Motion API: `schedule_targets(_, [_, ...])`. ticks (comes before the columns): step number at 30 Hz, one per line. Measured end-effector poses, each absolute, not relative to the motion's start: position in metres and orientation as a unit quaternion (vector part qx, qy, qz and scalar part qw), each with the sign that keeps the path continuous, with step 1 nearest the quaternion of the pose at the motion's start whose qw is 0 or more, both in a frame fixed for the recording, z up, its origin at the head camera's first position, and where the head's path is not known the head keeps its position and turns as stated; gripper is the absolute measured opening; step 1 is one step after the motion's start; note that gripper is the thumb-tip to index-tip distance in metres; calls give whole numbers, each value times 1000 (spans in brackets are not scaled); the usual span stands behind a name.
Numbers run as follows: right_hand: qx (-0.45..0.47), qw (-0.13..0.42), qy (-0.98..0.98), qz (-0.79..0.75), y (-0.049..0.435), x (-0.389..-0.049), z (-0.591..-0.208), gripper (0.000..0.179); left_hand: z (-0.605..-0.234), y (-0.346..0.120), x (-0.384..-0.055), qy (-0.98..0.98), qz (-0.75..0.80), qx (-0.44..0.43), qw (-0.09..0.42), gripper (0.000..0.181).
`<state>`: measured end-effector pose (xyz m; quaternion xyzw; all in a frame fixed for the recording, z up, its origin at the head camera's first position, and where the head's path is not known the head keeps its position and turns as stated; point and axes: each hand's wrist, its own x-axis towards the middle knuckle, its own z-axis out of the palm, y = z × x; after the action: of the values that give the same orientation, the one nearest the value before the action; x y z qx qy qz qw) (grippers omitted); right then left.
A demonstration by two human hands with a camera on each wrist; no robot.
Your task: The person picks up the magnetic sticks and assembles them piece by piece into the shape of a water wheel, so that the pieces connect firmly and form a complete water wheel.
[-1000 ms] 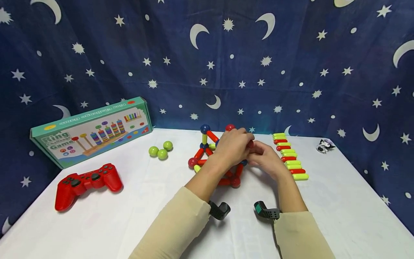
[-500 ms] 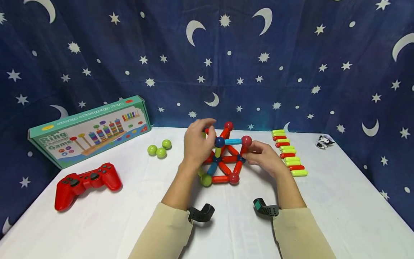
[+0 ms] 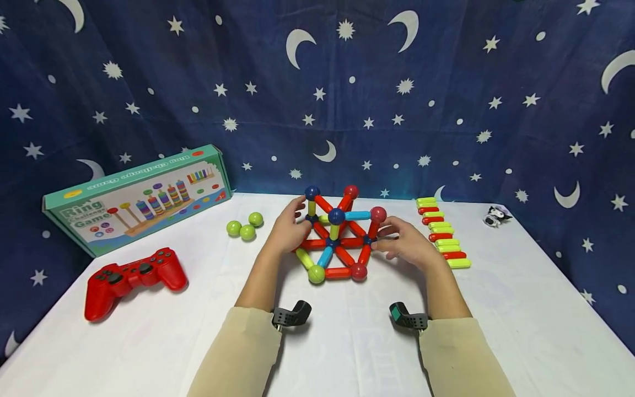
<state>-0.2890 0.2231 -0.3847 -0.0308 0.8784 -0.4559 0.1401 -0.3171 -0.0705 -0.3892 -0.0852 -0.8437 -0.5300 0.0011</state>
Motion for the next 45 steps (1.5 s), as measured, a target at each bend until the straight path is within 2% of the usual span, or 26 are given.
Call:
schedule_targets(2, [-29, 175, 887, -427, 222, -286, -379, 66, -394, -71, -319, -840, -532, -99, -29, 71])
schedule_targets(6, [-51, 243, 900, -359, 214, -278, -369, 59, -399, -72, -321, -829, -546, -107, -56, 69])
schedule_targets(10, [-74, 260, 910, -315, 203, -274, -364, 54, -401, -73, -322, -822, -555, -111, -61, 67])
schedule_targets(14, [-71, 249, 912, -318, 198, -274, -363, 53, -403, -75, -322, -822, -555, -111, -58, 66])
schedule_targets(20, [-87, 228, 903, -354, 203, -277, -368, 52, -406, -77, -322, -826, -558, -83, -27, 63])
schedule_targets(29, [-83, 216, 890, -393, 218, -282, -375, 56, -406, -77, -322, -847, -530, -46, 9, 49])
schedule_targets(34, [-58, 182, 897, -400, 223, -284, -377, 47, -401, -81, -320, -878, -476, -43, 32, 41])
schedule_targets(40, [-28, 115, 912, -394, 225, -288, -382, 41, -396, -88, -316, -888, -452, -80, -11, 32])
schedule_targets(45, [-34, 108, 908, -403, 228, -284, -376, 44, -397, -95, -315, -884, -454, -103, -44, 36])
